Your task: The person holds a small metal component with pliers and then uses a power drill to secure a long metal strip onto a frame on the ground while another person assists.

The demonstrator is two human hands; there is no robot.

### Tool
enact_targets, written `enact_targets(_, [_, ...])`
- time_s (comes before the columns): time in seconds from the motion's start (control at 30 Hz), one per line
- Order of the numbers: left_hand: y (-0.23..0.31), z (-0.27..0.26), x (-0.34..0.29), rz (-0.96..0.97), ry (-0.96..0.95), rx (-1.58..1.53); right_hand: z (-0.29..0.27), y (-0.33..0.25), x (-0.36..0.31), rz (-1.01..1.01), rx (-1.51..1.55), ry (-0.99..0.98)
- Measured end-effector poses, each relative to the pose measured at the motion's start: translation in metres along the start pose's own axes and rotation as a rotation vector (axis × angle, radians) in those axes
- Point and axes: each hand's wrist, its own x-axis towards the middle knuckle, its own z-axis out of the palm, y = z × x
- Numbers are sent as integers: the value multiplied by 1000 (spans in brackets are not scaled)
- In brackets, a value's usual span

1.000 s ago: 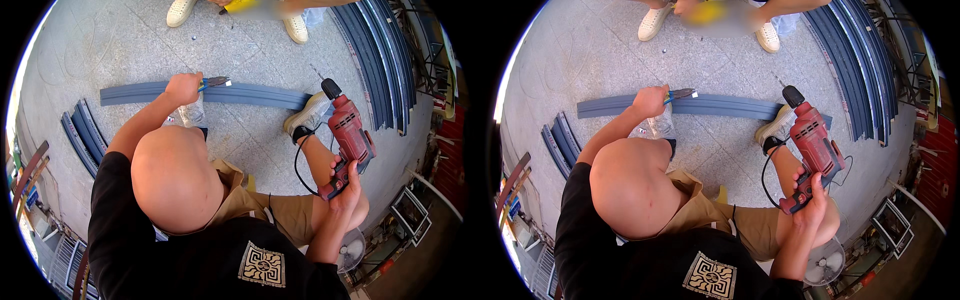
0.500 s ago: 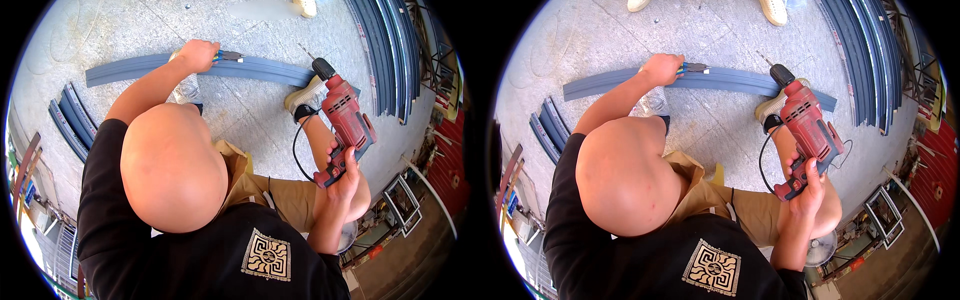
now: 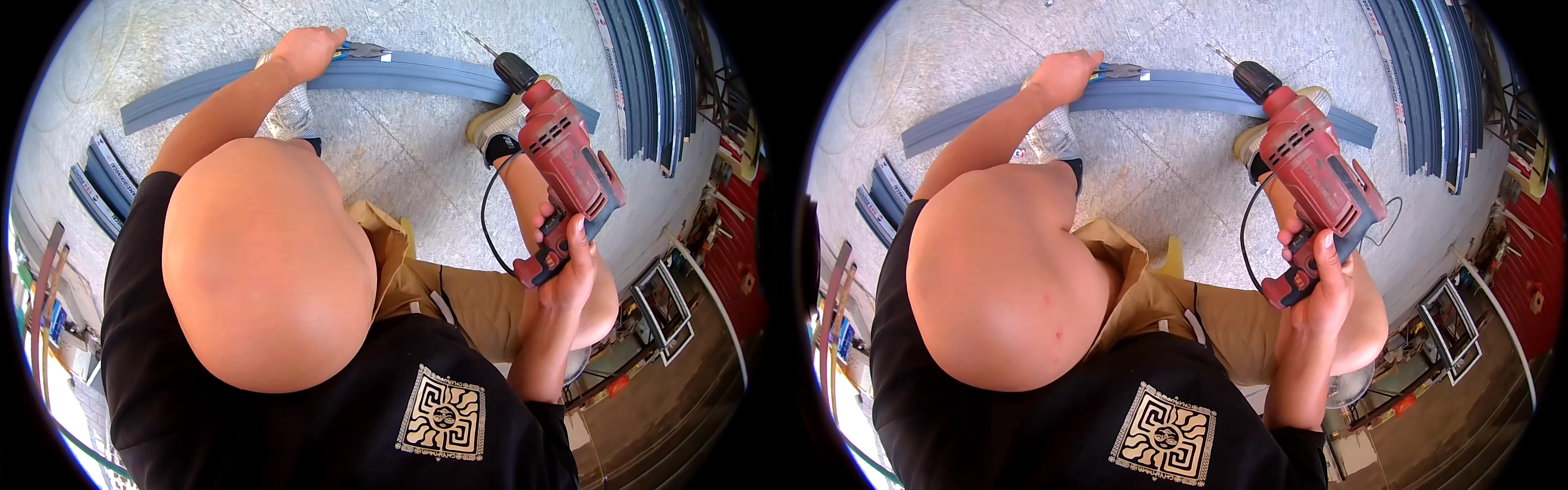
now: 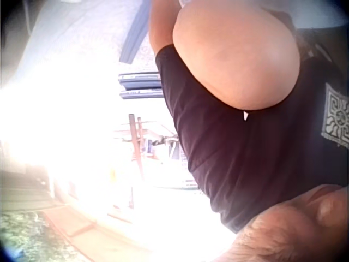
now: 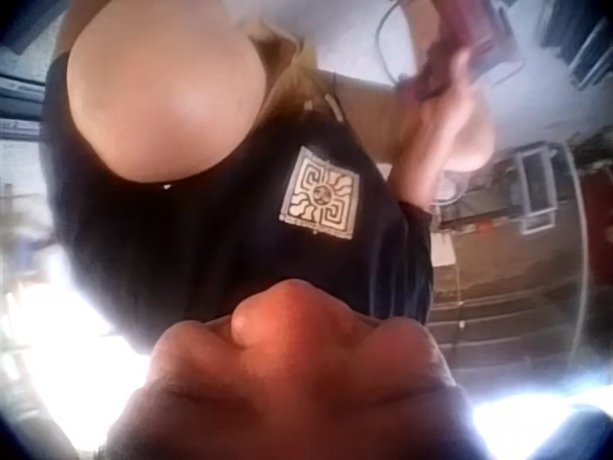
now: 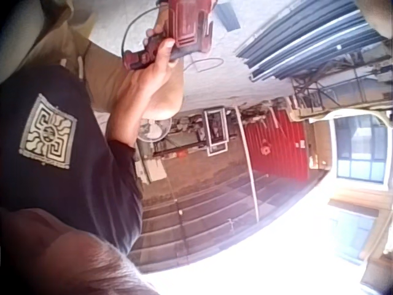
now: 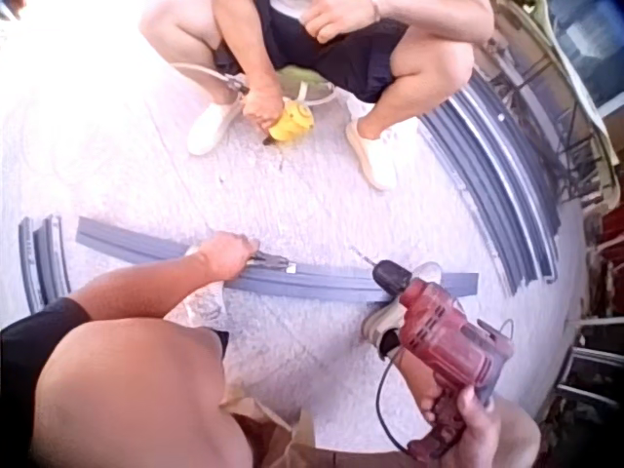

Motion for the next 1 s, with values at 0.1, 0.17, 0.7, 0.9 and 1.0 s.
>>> enact_targets(0.1, [0,1,0,14,4,-7,7,-1,1,3,-20,3])
enact_targets(0.17, [2,-7,1,5,-28,2,9,1,-1,6,-38,10])
enact_targets(0.7, [3,-11,0,-6,-4,98,11,1,2,24,-113,-12])
enact_targets(0.9, [9,-15,-1,-24,-77,114,30,7,3,87,-346,77])
enact_targets(1.0, [7,-13,-6,-10,28,95,47,15,5,108,-430,82])
